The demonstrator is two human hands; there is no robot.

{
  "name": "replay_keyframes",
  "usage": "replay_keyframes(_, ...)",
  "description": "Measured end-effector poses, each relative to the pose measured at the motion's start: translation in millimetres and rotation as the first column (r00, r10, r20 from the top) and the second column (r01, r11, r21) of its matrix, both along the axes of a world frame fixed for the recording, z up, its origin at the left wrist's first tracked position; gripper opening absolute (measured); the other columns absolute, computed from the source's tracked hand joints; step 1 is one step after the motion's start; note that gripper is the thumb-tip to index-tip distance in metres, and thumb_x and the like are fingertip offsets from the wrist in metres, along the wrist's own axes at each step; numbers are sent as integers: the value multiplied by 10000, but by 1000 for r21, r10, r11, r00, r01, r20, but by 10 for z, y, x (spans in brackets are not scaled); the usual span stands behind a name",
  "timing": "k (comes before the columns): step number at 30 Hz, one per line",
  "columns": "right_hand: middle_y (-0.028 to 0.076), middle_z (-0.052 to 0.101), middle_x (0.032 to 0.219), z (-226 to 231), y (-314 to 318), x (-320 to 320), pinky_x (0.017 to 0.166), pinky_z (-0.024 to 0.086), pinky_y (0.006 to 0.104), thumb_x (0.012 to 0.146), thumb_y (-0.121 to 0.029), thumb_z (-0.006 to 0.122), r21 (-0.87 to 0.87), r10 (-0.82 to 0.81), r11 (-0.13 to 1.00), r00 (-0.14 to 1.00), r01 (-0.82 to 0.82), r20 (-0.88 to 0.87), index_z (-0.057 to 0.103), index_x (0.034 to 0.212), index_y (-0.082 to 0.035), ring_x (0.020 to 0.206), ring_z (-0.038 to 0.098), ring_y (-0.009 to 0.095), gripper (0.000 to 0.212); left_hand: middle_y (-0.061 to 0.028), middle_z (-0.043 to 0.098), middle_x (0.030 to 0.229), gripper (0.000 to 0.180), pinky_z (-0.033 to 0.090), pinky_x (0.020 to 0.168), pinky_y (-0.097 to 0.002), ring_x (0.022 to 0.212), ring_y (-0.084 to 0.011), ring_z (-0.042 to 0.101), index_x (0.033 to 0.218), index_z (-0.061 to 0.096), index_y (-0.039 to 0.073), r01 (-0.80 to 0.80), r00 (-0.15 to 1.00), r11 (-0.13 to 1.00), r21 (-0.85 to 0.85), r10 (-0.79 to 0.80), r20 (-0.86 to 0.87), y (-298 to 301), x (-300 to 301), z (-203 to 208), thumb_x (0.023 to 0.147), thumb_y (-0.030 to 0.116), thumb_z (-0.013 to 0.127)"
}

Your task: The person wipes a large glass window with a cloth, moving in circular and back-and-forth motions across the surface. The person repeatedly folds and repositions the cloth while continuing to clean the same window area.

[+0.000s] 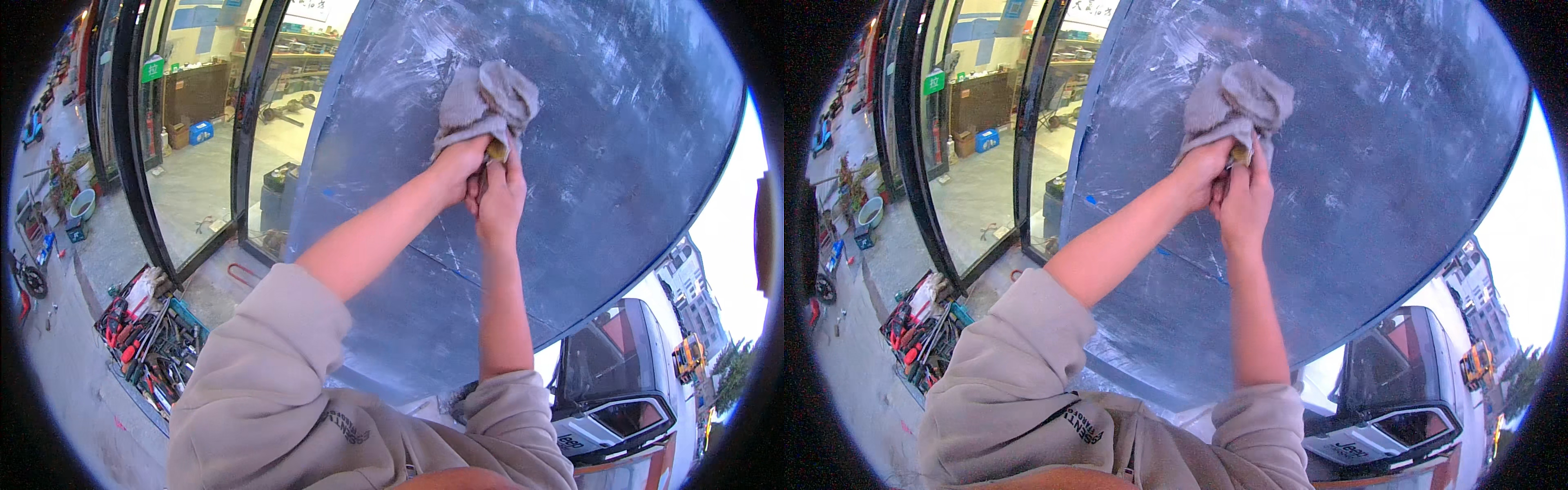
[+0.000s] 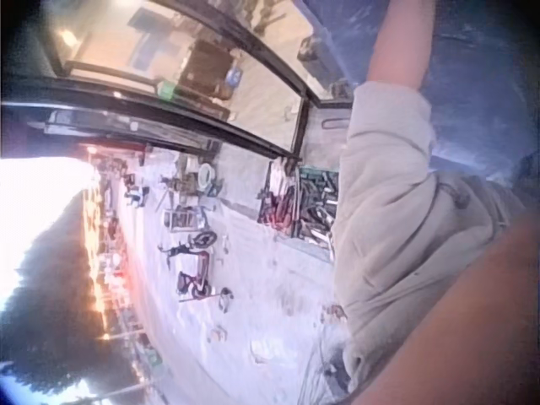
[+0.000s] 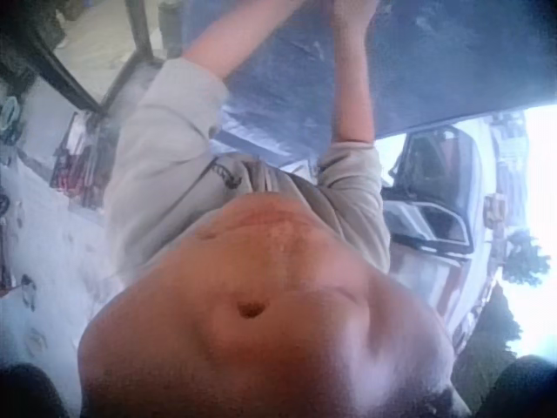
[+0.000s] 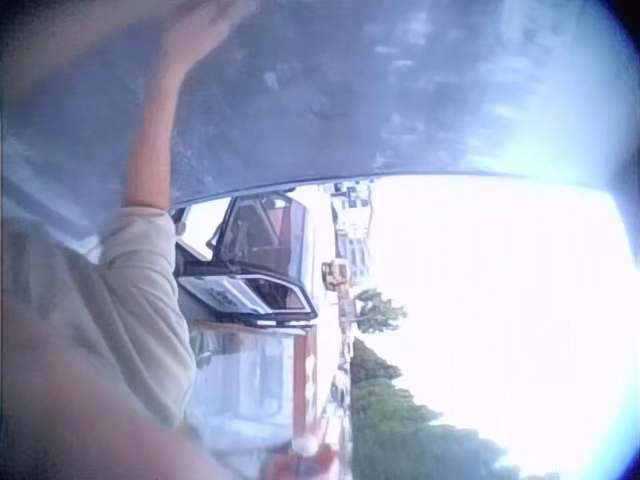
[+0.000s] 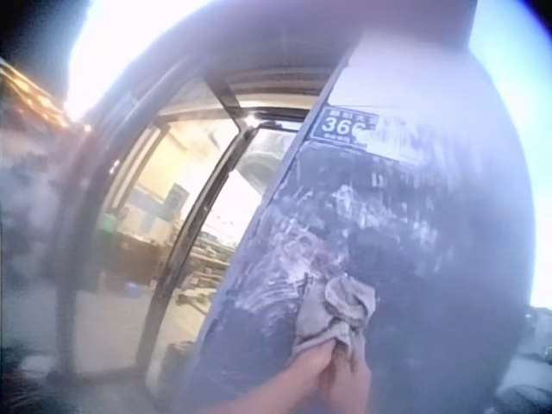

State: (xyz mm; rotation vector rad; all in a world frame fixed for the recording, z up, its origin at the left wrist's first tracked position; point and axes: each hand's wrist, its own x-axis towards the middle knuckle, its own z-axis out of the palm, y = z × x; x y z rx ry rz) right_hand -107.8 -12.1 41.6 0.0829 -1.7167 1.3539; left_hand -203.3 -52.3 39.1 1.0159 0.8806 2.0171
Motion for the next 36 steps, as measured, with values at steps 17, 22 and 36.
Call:
replay_keyframes(17, 5, 474, 608, -425, -316, -149, 298, 285, 246, 1017, -121, 429, -143, 26, 990, 998, -18, 55, 514, 1266, -62, 387, 418, 88, 269, -140, 599, 555, 679, 437, 250, -378, 327, -267, 539, 1082, 565, -4, -180, 972, 978, -101, 162, -170, -192, -190, -132, 1009, 578, 222)
replay_keyframes(22, 22, 501, 702, 224, -392, -414, 307, 285, 236, 1029, -123, 407, -83, 211, 975, 976, -206, 49, 456, 1339, -90, 424, 431, 83, 315, -135, 603, 562, 612, 425, 250, -371, 306, -258, 504, 1008, 609, 36, -188, 969, 971, -149, 158, -191, -333, -529, 414, 1018, 539, 259)
replay_keyframes(36, 0, 442, 604, 179, -646, -665, 312, 299, 249, 1016, -108, 425, -130, 211, 969, 978, -210, -13, 415, 1405, -82, 393, 398, 80, 390, -112, 603, 631, 542, 404, 275, -318, 372, -188, 513, 998, 624, 73, -284, 941, 930, -234, 224, -253, -598, -735, 494, 1012, 509, 304)
